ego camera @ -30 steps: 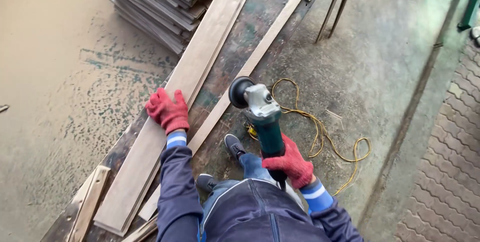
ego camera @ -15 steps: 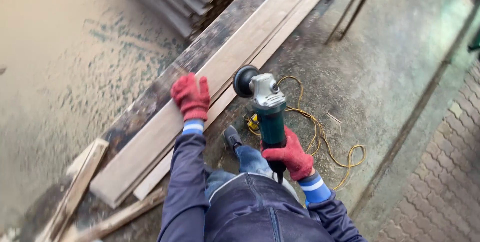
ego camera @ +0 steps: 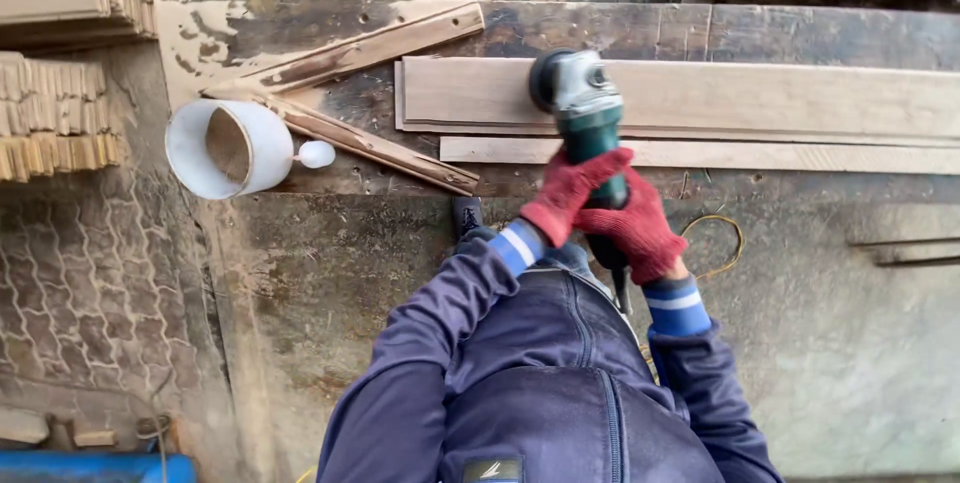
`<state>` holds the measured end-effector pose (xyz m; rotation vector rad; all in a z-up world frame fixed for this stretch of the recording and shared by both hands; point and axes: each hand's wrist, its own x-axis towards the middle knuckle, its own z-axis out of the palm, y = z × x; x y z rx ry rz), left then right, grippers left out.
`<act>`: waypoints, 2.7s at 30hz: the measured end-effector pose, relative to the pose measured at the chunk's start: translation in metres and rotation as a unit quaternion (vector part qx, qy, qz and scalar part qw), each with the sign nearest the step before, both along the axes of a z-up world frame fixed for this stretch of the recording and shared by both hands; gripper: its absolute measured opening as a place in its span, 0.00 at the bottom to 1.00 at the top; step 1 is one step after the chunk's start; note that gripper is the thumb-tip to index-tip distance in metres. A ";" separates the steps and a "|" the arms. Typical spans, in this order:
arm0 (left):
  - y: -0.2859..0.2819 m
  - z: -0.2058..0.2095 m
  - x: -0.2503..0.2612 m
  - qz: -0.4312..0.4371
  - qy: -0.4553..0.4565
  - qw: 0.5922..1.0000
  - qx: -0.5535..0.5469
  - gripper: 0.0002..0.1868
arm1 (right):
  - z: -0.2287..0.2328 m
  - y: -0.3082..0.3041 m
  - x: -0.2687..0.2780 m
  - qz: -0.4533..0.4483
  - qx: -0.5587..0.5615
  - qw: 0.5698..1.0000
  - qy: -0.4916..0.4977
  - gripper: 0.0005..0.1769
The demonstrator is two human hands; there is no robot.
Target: Sanding a long wooden board using an angle grinder with a sanding disc.
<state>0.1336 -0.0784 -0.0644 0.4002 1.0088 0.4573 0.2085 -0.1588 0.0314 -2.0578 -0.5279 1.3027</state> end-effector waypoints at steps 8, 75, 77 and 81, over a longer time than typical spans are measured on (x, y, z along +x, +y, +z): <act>0.052 0.018 -0.033 0.040 0.063 0.996 -0.039 0.40 | 0.003 0.060 -0.027 0.088 -0.054 0.994 -0.027 0.44; 0.034 0.049 0.001 -0.082 0.003 0.996 -0.024 0.33 | 0.024 0.018 -0.033 -0.109 -0.021 0.993 -0.033 0.32; 0.040 0.066 -0.028 -0.034 0.000 0.999 -0.037 0.32 | 0.025 0.027 -0.054 -0.083 -0.025 0.996 -0.028 0.32; 0.048 0.045 -0.074 0.013 0.023 0.999 -0.019 0.30 | 0.031 0.051 -0.098 -0.022 -0.033 0.999 -0.014 0.32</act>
